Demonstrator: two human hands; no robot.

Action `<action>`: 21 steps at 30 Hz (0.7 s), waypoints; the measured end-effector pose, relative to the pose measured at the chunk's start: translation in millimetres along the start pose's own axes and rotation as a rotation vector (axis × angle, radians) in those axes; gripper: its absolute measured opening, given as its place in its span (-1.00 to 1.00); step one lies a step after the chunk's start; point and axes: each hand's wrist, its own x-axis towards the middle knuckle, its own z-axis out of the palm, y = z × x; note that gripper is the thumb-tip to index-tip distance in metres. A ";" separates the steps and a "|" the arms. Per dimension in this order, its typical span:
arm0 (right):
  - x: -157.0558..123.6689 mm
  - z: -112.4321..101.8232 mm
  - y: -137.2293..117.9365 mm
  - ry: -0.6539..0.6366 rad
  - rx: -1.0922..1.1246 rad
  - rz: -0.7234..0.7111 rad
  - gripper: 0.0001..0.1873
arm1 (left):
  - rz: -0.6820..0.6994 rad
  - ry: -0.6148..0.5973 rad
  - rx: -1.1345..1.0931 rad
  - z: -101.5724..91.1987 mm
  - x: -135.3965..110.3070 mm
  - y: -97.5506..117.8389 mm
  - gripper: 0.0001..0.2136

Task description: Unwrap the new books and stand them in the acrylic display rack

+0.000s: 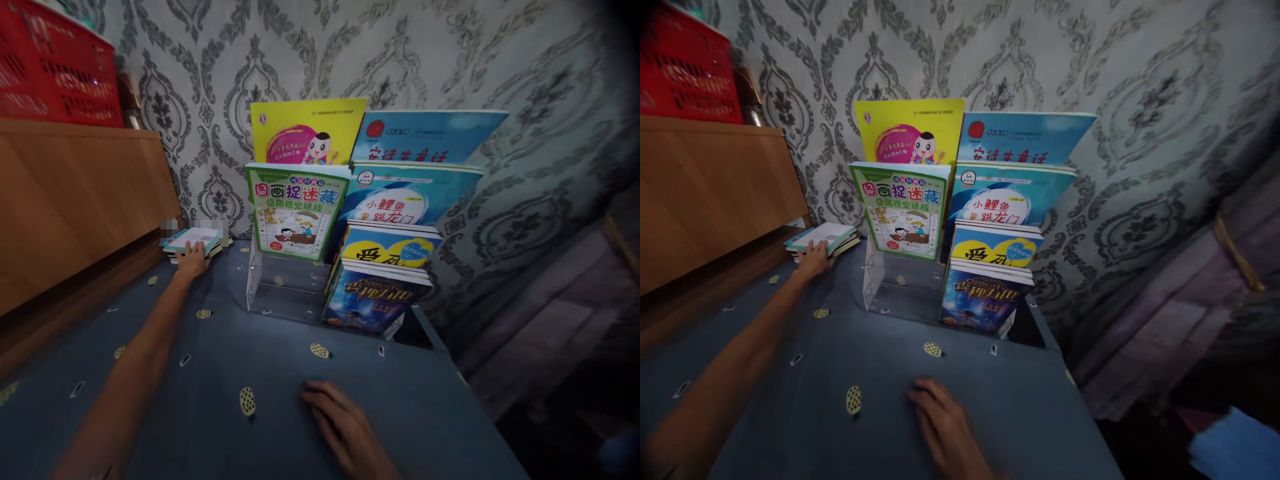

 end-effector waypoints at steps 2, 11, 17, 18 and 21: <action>-3.2 3.4 7.3 0.010 0.005 -0.002 -0.67 | 0.010 -0.012 0.058 2.0 5.8 -3.0 -0.34; -2.2 -0.2 6.9 -0.040 0.082 0.041 -0.69 | 0.133 0.081 0.311 -3.0 -7.8 -25.6 -0.40; 0.8 -0.3 4.8 -0.042 0.105 0.039 -0.68 | 0.211 0.076 0.416 -17.4 -16.8 -31.7 -0.56; 0.7 -0.5 4.6 -0.040 0.103 0.042 -0.68 | 0.213 0.079 0.416 -19.2 -17.7 -31.4 -0.58; 1.1 -2.6 2.1 -0.046 0.107 0.055 -0.68 | 0.217 0.093 0.411 -22.5 -20.3 -29.7 -0.61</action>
